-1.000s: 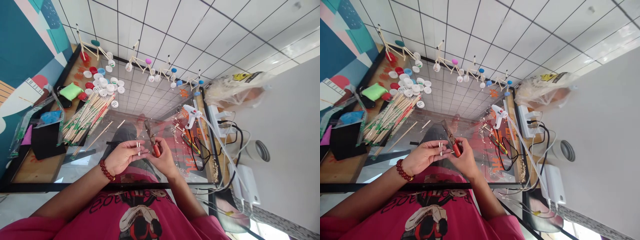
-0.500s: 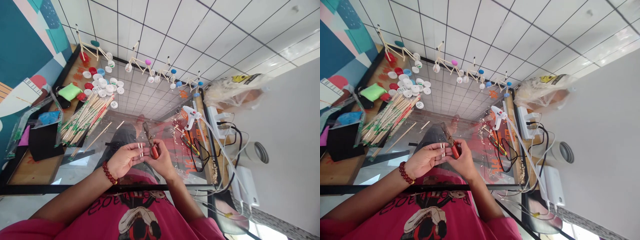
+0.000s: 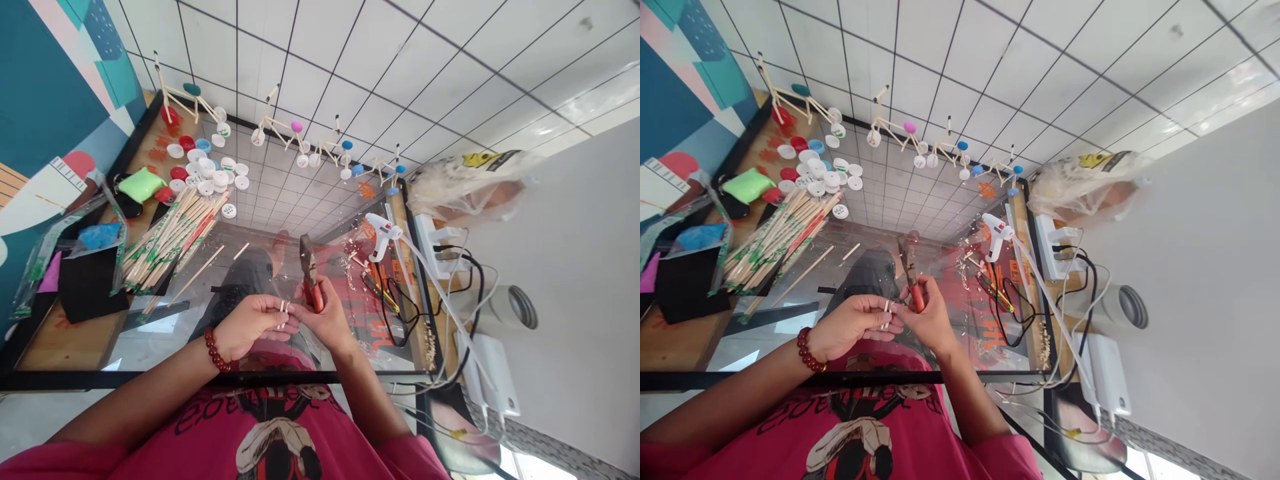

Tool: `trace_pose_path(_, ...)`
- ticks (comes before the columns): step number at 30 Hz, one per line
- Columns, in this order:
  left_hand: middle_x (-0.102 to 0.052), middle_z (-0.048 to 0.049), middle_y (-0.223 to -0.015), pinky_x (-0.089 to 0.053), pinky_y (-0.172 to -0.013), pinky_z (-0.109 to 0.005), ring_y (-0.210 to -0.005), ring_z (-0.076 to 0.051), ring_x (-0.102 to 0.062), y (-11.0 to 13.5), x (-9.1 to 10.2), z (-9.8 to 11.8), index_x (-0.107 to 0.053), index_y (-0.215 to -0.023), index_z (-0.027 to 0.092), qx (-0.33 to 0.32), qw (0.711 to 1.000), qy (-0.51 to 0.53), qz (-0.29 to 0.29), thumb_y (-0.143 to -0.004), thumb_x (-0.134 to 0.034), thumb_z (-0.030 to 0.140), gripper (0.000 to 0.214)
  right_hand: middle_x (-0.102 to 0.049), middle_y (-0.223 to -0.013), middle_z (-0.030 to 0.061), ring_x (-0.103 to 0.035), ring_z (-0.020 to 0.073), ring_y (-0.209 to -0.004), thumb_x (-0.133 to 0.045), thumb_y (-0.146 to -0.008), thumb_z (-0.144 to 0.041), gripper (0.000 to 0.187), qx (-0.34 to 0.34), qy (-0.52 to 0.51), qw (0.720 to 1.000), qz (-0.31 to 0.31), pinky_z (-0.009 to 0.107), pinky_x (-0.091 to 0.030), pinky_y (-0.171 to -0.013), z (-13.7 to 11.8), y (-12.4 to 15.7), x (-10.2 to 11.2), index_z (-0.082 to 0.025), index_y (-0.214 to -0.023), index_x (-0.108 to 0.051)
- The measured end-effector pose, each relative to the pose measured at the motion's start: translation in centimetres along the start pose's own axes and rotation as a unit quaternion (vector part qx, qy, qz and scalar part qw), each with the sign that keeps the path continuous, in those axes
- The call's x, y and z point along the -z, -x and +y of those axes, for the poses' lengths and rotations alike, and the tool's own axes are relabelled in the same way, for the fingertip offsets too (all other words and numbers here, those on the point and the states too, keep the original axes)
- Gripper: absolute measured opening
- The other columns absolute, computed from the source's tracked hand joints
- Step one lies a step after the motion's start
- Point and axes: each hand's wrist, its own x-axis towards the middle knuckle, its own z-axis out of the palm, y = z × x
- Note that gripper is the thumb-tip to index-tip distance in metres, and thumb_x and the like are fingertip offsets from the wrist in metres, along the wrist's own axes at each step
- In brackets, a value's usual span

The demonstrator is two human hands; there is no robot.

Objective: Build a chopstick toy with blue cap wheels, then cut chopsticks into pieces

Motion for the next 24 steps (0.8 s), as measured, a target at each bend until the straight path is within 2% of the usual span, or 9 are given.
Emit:
trace_pose_path(5,-0.077,-0.0135,-0.078,-0.060,-0.072,-0.032,-0.073,-0.022,-0.075,-0.3,0.1,-0.1,-0.076,-0.083,0.009,-0.010,1.000,-0.006,-0.018,-0.071,-0.085,0.022,0.019,-0.058,-0.087,-0.0025,-0.050,0.0105,-0.065,-0.078,-0.070,-0.026,0.041,0.015,0.016,1.000,-0.006,0.023,-0.043,-0.055,0.2,0.1,-0.2,-0.024,-0.100,-0.050)
trace_pose_path(9,-0.078,-0.0127,-0.086,-0.061,-0.078,-0.034,-0.079,-0.022,-0.076,-0.4,0.1,0.5,-0.074,-0.084,0.011,-0.025,0.995,0.086,0.039,-0.075,-0.080,0.013,0.011,-0.056,-0.094,-0.0029,-0.045,0.0074,-0.060,-0.083,-0.067,-0.029,0.048,0.020,0.005,1.000,-0.010,0.021,-0.041,-0.052,0.7,0.5,0.5,-0.025,-0.101,-0.049)
trace_pose_path(12,-0.079,-0.0140,-0.090,-0.062,-0.079,-0.033,-0.085,-0.024,-0.076,-0.5,0.0,0.8,-0.073,-0.086,0.011,-0.033,0.990,0.128,0.054,-0.077,-0.075,0.007,0.009,-0.056,-0.095,-0.0022,-0.051,0.0109,-0.071,-0.088,-0.062,-0.028,0.056,0.042,0.045,0.998,0.002,0.024,-0.047,-0.062,1.3,0.8,0.6,-0.025,-0.104,-0.050)
trace_pose_path(17,-0.079,-0.0117,-0.083,-0.060,-0.072,-0.026,-0.080,-0.020,-0.075,-0.4,-0.5,0.4,-0.075,-0.085,0.011,-0.043,0.991,0.124,0.034,-0.074,-0.080,0.010,0.012,-0.058,-0.093,-0.0019,-0.059,0.0157,-0.080,-0.084,-0.062,-0.022,0.057,0.049,0.063,0.997,0.011,0.031,-0.053,-0.077,1.9,0.9,-0.4,-0.026,-0.107,-0.050)
trace_pose_path(24,-0.078,-0.0112,-0.081,-0.057,-0.077,-0.028,-0.079,-0.019,-0.073,-0.2,-0.7,-0.2,-0.077,-0.083,0.011,-0.065,0.995,0.076,0.030,-0.065,-0.089,0.023,0.025,-0.057,-0.088,-0.0035,-0.057,0.0149,-0.078,-0.088,-0.057,-0.029,0.059,0.043,0.028,0.998,0.039,0.029,-0.051,-0.073,1.7,0.6,-1.1,-0.026,-0.102,-0.050)
